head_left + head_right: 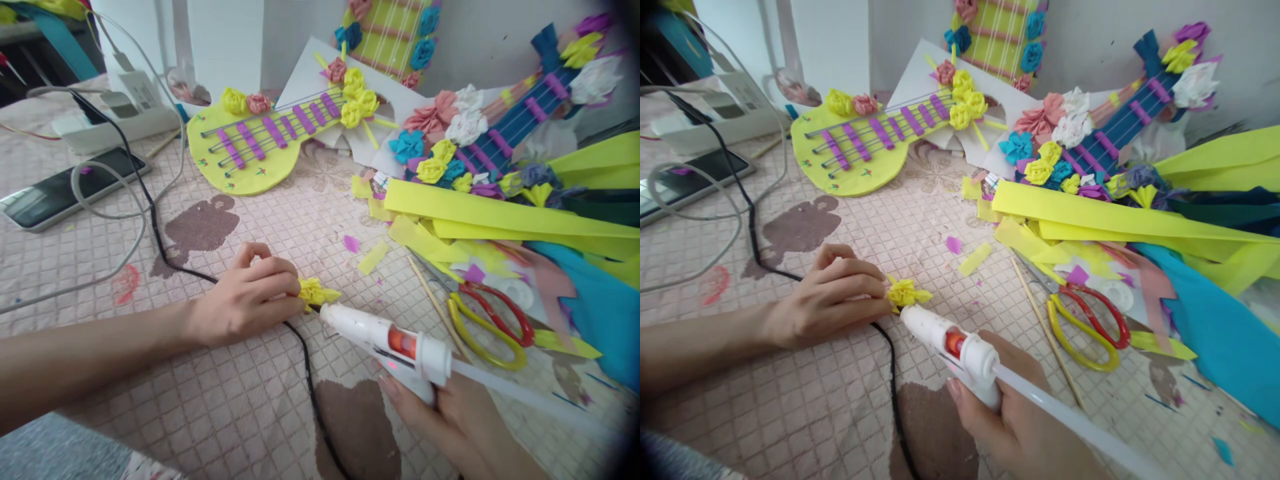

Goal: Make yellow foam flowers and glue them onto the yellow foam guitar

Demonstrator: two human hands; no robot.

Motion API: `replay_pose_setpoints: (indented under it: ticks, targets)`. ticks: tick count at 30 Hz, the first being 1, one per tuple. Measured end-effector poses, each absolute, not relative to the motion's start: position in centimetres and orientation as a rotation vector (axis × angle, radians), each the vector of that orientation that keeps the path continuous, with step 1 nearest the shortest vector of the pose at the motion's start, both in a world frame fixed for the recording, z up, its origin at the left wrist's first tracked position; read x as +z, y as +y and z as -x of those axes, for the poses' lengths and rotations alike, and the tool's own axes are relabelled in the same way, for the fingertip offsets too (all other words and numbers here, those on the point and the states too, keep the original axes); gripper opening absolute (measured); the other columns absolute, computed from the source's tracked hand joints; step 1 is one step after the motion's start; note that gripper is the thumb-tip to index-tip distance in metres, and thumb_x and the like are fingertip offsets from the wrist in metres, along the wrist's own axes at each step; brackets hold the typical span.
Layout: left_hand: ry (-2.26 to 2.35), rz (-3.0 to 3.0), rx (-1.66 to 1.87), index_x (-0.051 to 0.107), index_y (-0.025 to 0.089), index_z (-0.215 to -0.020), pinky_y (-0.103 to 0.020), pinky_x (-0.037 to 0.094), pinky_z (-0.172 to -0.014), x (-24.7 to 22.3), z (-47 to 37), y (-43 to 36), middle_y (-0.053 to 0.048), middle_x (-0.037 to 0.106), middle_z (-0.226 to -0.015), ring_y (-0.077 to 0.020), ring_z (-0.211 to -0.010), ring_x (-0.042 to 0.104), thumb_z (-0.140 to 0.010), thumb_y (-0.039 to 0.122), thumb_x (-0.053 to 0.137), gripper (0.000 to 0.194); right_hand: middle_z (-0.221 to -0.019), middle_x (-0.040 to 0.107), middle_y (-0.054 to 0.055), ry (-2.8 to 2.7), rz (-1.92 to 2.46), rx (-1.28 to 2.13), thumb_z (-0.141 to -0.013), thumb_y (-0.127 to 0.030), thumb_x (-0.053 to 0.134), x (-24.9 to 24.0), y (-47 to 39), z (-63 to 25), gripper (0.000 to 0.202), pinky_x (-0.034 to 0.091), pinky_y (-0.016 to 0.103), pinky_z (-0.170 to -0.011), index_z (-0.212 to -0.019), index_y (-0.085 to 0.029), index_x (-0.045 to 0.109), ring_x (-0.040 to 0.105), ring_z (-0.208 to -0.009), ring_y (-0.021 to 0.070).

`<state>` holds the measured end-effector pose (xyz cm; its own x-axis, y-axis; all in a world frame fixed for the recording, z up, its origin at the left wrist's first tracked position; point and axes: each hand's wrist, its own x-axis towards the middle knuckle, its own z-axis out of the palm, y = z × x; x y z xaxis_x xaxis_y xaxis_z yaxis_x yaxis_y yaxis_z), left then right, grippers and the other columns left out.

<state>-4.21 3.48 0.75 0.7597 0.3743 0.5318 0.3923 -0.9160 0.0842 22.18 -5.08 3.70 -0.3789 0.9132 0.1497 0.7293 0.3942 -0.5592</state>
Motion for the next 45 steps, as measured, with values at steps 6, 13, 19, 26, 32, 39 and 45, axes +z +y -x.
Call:
replay_pose_setpoints:
  ticks: [6,13,19,26,32,39,45]
  targets:
    - [-0.633,2.935,-0.868,0.059,0.02,-0.089,-0.037,0.032,-0.081,0.7,4.19,3.47,0.001,0.066,-0.085,-0.0146,-0.087,0.059,-0.089,0.009,0.048,0.015,-0.059,0.058,-0.002,-2.196,1.478,0.82,-0.084,-0.027,0.052,3.19,-5.22,-22.28,0.011,0.045,0.024,-0.041,-0.073,-0.025,0.052,0.055,-0.049,0.0142]
    - [-0.664,2.93,-0.863,0.058,0.022,-0.089,-0.036,0.032,-0.08,0.63,4.14,3.46,0.002,0.067,-0.083,-0.0137,-0.086,0.059,-0.09,0.011,0.046,0.017,-0.057,0.056,-0.003,-2.232,1.501,0.764,-0.083,-0.027,0.052,3.17,-5.31,-22.16,0.012,0.043,0.025,-0.041,-0.071,-0.025,0.053,0.055,-0.049,0.0149]
    - [-0.683,2.941,-0.896,0.058,0.022,-0.088,-0.036,0.032,-0.08,0.25,4.19,3.61,0.002,0.066,-0.083,-0.0142,-0.087,0.058,-0.089,0.014,0.05,0.012,-0.06,0.059,-0.002,-2.249,1.51,0.785,-0.084,-0.027,0.052,3.21,-5.37,-22.38,0.01,0.046,0.026,-0.044,-0.074,-0.025,0.054,0.057,-0.052,0.0154]
    - [-0.703,2.965,-0.908,0.058,0.023,-0.089,-0.036,0.032,-0.081,0.07,4.21,3.58,0.002,0.065,-0.083,-0.0143,-0.087,0.057,-0.089,0.015,0.053,0.009,-0.068,0.062,-0.001,-2.247,1.511,0.774,-0.084,-0.028,0.051,3.15,-5.32,-22.26,0.009,0.049,0.024,-0.046,-0.076,-0.024,0.05,0.06,-0.057,0.0153]
    - [-0.745,2.98,-0.923,0.058,0.023,-0.087,-0.035,0.032,-0.081,0.02,4.23,3.6,0.002,0.064,-0.083,-0.0147,-0.086,0.056,-0.089,0.02,0.054,0.005,-0.064,0.06,-0.001,-2.248,1.509,0.742,-0.084,-0.027,0.051,3.1,-5.34,-22.26,0.008,0.048,0.023,-0.044,-0.076,-0.024,0.051,0.058,-0.052,0.0143]
    - [-0.757,3.009,-0.943,0.059,0.021,-0.086,-0.035,0.032,-0.081,0.11,4.17,3.64,0.001,0.063,-0.082,-0.0151,-0.086,0.055,-0.089,0.021,0.056,0.004,-0.067,0.061,-0.001,-2.252,1.519,0.752,-0.086,-0.029,0.048,2.73,-5.38,-22.28,0.009,0.048,0.023,-0.047,-0.083,-0.023,0.053,0.061,-0.059,0.0148]
    - [-0.764,3.019,-0.949,0.059,0.021,-0.085,-0.036,0.032,-0.08,0.23,4.1,3.57,0.0,0.063,-0.081,-0.0162,-0.085,0.055,-0.087,0.019,0.058,0.003,-0.071,0.062,-0.001,-2.253,1.524,0.798,-0.087,-0.029,0.047,2.76,-5.3,-22.29,0.011,0.049,0.022,-0.052,-0.081,-0.023,0.054,0.061,-0.064,0.0152]
